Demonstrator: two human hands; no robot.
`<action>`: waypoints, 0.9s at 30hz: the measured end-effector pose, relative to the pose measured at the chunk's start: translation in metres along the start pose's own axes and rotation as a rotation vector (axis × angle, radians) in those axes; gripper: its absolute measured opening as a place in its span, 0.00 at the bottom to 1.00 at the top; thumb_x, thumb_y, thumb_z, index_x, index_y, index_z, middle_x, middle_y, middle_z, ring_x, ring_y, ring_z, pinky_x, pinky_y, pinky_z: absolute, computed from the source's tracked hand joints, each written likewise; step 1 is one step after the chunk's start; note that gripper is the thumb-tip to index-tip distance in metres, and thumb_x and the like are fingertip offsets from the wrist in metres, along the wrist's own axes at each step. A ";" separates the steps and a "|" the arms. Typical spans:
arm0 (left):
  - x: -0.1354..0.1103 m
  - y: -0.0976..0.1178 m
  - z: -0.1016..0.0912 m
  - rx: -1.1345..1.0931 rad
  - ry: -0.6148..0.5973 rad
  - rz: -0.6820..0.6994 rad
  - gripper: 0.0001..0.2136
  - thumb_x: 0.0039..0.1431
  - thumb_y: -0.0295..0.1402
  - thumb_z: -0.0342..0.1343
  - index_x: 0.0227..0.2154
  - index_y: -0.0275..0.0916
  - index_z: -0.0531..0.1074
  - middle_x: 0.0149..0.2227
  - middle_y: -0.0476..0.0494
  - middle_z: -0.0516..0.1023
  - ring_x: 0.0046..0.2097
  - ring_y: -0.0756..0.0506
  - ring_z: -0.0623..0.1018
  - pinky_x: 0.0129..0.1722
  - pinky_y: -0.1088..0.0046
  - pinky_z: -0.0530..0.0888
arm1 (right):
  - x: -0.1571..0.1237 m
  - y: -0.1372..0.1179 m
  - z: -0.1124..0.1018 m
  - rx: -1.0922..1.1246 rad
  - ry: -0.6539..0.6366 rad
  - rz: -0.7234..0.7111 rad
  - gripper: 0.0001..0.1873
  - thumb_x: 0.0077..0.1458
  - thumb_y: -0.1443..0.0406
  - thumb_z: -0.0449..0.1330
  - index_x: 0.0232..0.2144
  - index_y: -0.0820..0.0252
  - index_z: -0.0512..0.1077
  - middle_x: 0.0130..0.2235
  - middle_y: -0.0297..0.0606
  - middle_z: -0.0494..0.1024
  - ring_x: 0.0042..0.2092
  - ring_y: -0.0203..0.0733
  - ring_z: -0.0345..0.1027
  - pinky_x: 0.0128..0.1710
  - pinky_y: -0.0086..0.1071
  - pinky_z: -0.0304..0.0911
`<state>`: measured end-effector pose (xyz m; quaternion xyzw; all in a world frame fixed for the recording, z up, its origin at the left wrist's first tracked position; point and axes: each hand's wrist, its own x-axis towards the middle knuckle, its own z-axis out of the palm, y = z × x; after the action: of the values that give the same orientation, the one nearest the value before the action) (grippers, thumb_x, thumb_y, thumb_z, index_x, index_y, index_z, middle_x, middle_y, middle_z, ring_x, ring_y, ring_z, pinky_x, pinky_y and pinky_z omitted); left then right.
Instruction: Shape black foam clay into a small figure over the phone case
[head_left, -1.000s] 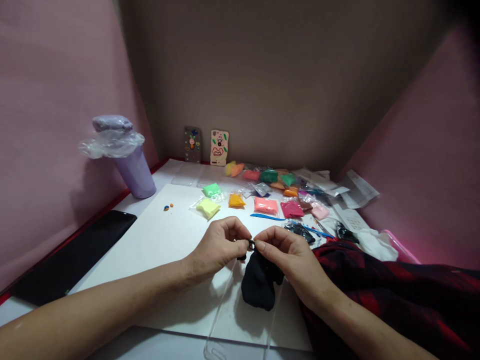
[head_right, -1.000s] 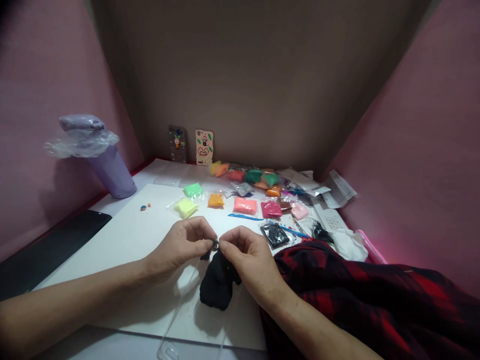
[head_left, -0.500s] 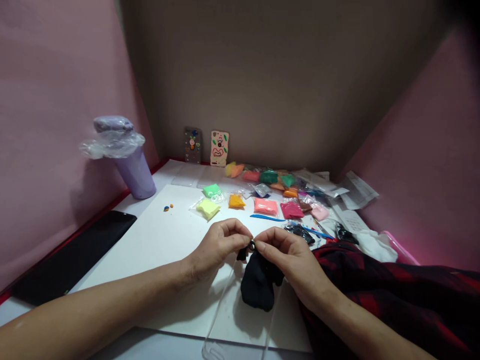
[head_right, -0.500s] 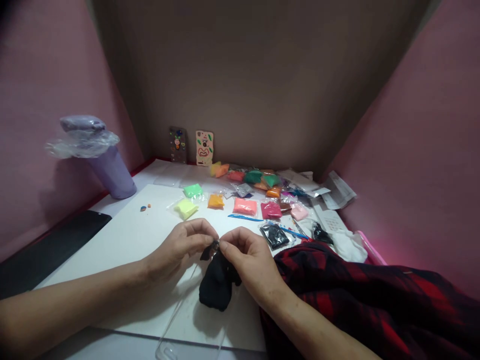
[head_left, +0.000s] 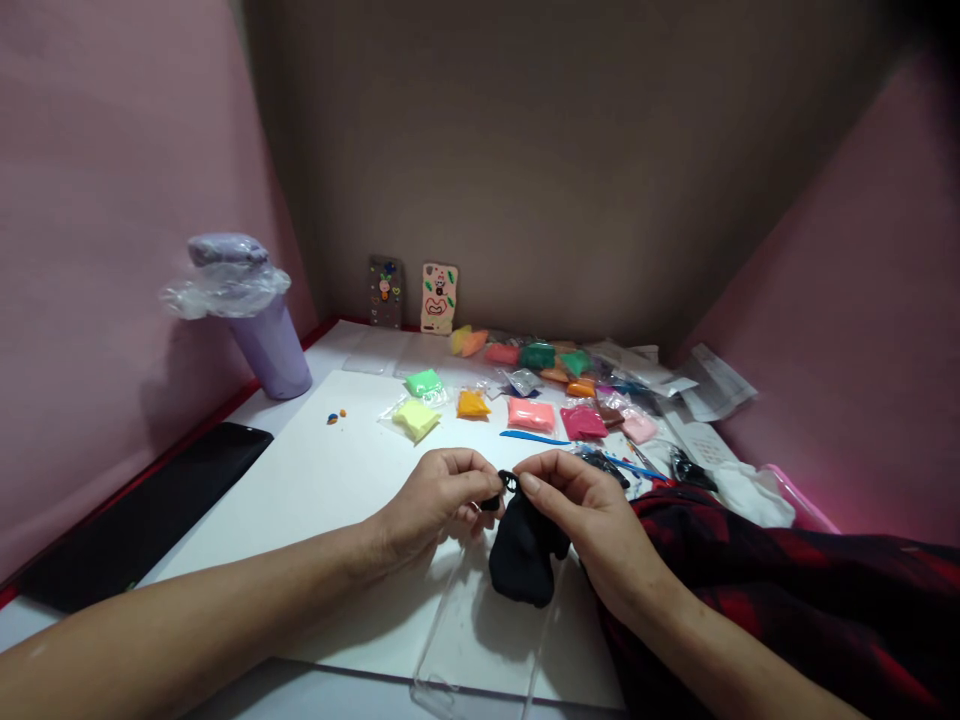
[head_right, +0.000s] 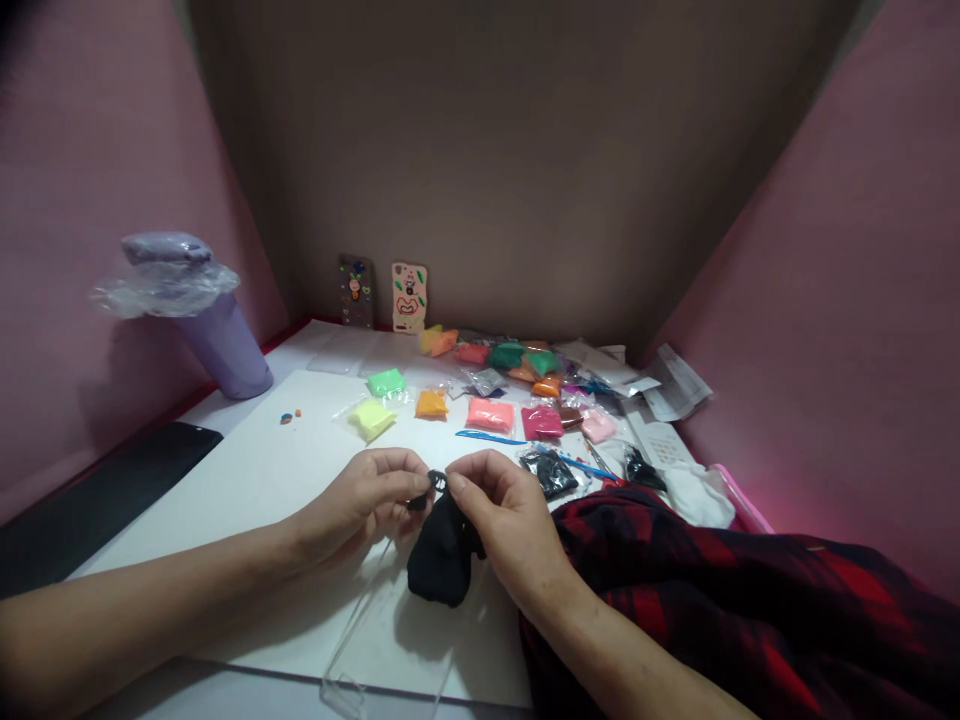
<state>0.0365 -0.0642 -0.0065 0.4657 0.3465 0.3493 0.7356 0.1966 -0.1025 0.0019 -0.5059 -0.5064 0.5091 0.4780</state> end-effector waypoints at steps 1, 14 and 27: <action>0.000 0.000 0.000 -0.008 0.005 -0.002 0.06 0.49 0.29 0.58 0.22 0.34 0.67 0.21 0.47 0.71 0.20 0.52 0.68 0.19 0.77 0.62 | 0.000 0.000 0.000 -0.029 0.009 -0.024 0.13 0.50 0.56 0.61 0.31 0.61 0.71 0.28 0.34 0.73 0.29 0.36 0.64 0.28 0.28 0.59; -0.004 -0.001 0.003 -0.068 0.025 -0.049 0.06 0.47 0.31 0.61 0.26 0.33 0.71 0.19 0.50 0.68 0.20 0.53 0.67 0.21 0.76 0.62 | -0.003 0.003 0.001 -0.265 0.072 -0.188 0.08 0.53 0.61 0.60 0.34 0.57 0.68 0.33 0.33 0.72 0.34 0.37 0.66 0.31 0.30 0.61; -0.007 -0.006 0.004 -0.107 0.004 -0.047 0.05 0.49 0.30 0.60 0.27 0.33 0.72 0.22 0.49 0.67 0.23 0.53 0.66 0.24 0.75 0.60 | -0.002 0.002 0.002 -0.216 0.048 -0.148 0.08 0.51 0.62 0.60 0.34 0.59 0.68 0.33 0.34 0.72 0.34 0.37 0.65 0.32 0.31 0.61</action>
<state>0.0379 -0.0737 -0.0094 0.4166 0.3394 0.3510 0.7668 0.1947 -0.1043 0.0001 -0.5276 -0.5826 0.4027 0.4691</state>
